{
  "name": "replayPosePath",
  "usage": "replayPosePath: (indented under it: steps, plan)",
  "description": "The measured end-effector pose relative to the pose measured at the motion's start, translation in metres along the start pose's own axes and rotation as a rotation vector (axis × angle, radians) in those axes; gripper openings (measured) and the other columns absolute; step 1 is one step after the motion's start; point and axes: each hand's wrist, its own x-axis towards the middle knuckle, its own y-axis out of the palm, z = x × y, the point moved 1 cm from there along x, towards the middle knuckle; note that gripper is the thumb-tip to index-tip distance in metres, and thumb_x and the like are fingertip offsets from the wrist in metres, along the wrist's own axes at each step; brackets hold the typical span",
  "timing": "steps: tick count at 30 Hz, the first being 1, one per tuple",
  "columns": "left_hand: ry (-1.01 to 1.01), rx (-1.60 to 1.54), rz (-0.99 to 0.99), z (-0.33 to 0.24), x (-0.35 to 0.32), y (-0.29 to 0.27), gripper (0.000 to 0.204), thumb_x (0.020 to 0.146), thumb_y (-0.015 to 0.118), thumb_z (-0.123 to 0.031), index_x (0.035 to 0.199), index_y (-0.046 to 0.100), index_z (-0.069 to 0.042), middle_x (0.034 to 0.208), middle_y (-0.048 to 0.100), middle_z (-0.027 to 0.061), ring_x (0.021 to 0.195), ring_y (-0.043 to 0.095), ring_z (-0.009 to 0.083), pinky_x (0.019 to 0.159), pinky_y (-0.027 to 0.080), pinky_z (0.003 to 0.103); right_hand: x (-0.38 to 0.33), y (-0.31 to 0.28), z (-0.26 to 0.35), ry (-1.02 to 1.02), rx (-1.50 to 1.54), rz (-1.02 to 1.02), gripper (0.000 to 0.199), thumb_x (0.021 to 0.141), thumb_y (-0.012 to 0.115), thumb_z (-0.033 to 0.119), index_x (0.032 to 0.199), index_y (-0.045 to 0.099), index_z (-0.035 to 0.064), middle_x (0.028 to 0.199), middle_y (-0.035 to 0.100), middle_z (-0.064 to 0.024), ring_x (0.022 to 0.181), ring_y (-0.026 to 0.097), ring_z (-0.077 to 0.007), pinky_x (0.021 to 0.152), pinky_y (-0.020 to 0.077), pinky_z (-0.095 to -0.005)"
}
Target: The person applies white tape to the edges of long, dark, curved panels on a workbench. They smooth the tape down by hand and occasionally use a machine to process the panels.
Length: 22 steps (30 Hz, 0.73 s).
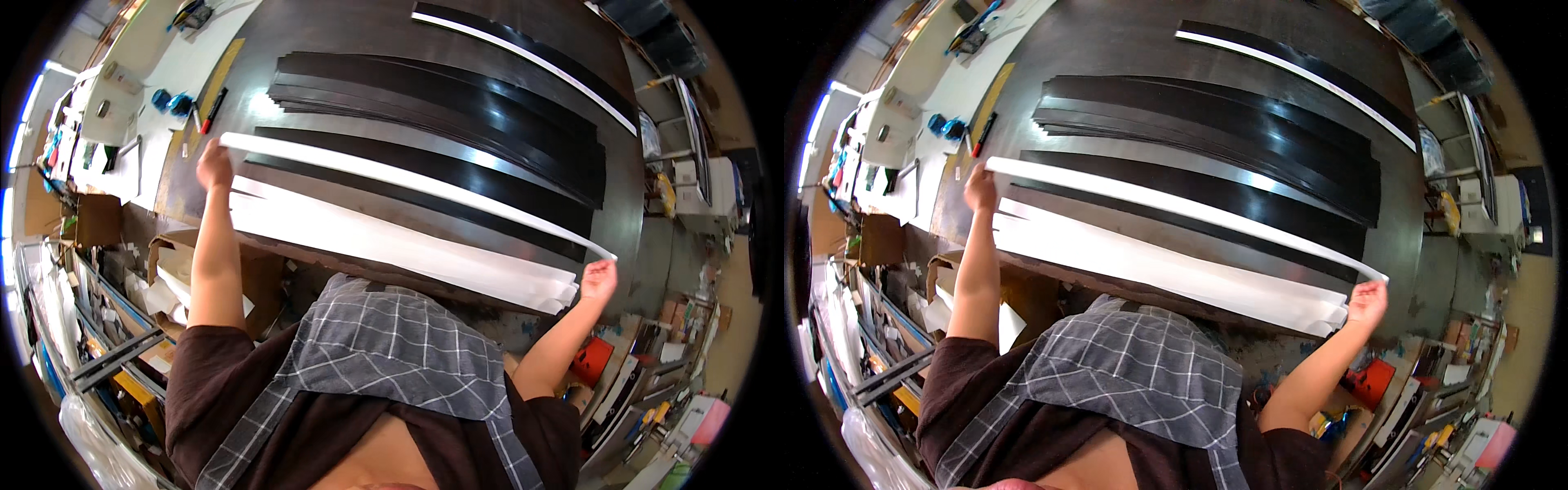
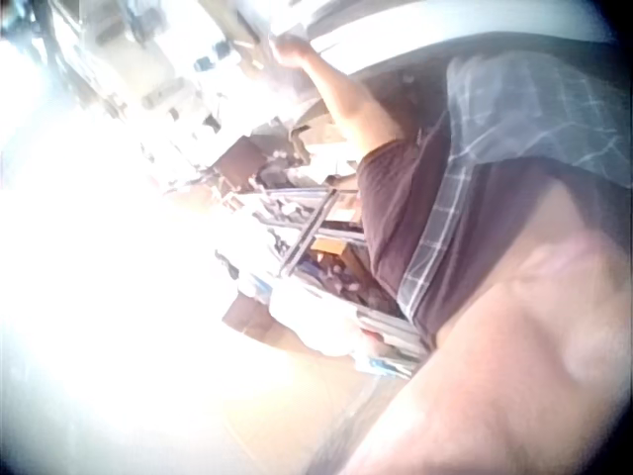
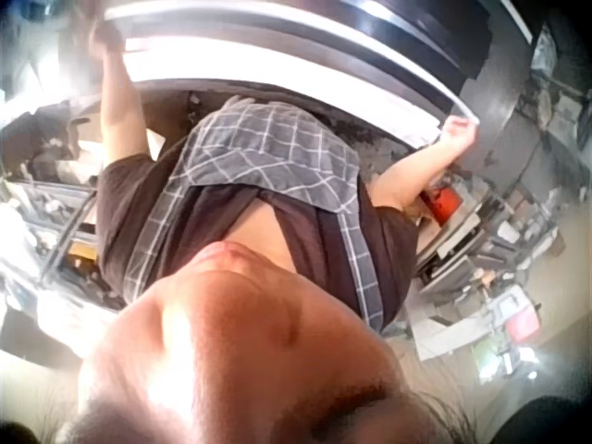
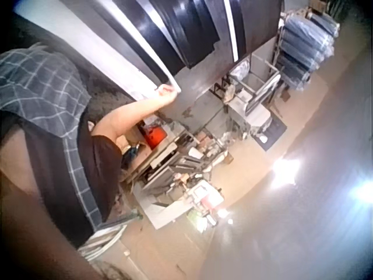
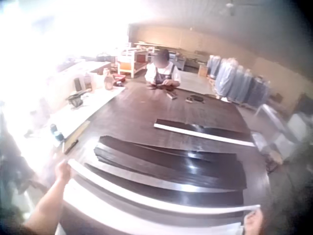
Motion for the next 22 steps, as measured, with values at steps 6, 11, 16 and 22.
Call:
replayPosePath:
  steps: [6, 11, 16, 22]
  plan:
    - [0.224, 0.320, 0.188, 0.091, -0.066, -0.013, 0.041, 0.085, 0.049, -0.010, 0.124, 0.059, -0.017, 0.122, 0.061, 0.0060, 0.118, 0.053, 0.0270, 0.096, 0.043, 0.039, 0.010, -0.116, -0.033, -0.040, -1.521, 0.006, 0.022, 0.079, 0.064, 0.019, 0.088, 0.062, -0.0010, 0.070, 0.064, -0.0100, 0.059, 0.062, -0.0204, 0.053, 0.0497, -0.0344]
    - [0.234, 0.362, 0.040, 0.011, -0.135, -0.017, 0.061, 0.076, 0.047, -0.001, 0.137, 0.045, -0.010, 0.145, 0.041, 0.0143, 0.138, 0.031, 0.0334, 0.110, 0.025, 0.052, 0.000, -0.058, -0.033, -0.340, -1.856, -0.331, 0.045, 0.076, 0.071, 0.030, 0.109, 0.062, 0.0015, 0.113, 0.061, -0.0230, 0.108, 0.056, -0.0381, 0.093, 0.0446, -0.0444]
    - [0.680, -0.170, 0.353, -0.157, -0.235, 0.019, 0.064, 0.083, 0.068, -0.019, 0.140, 0.040, -0.008, 0.148, 0.035, 0.0144, 0.140, 0.026, 0.0330, 0.112, 0.020, 0.049, 0.030, -0.004, -0.039, -0.236, -1.768, -0.261, 0.046, 0.081, 0.065, 0.029, 0.115, 0.060, -0.0015, 0.120, 0.059, -0.0228, 0.113, 0.055, -0.0384, 0.095, 0.0450, -0.0445]
    - [0.840, -0.058, 0.670, -0.265, -0.317, 0.021, 0.075, 0.087, 0.059, -0.035, 0.148, 0.025, -0.008, 0.154, 0.021, 0.0153, 0.144, 0.016, 0.0295, 0.116, 0.011, 0.047, 0.058, -0.020, -0.033, -0.118, -1.710, -0.256, 0.047, 0.081, 0.062, 0.030, 0.117, 0.058, -0.0002, 0.122, 0.058, -0.0227, 0.112, 0.055, -0.0397, 0.097, 0.0444, -0.0448]
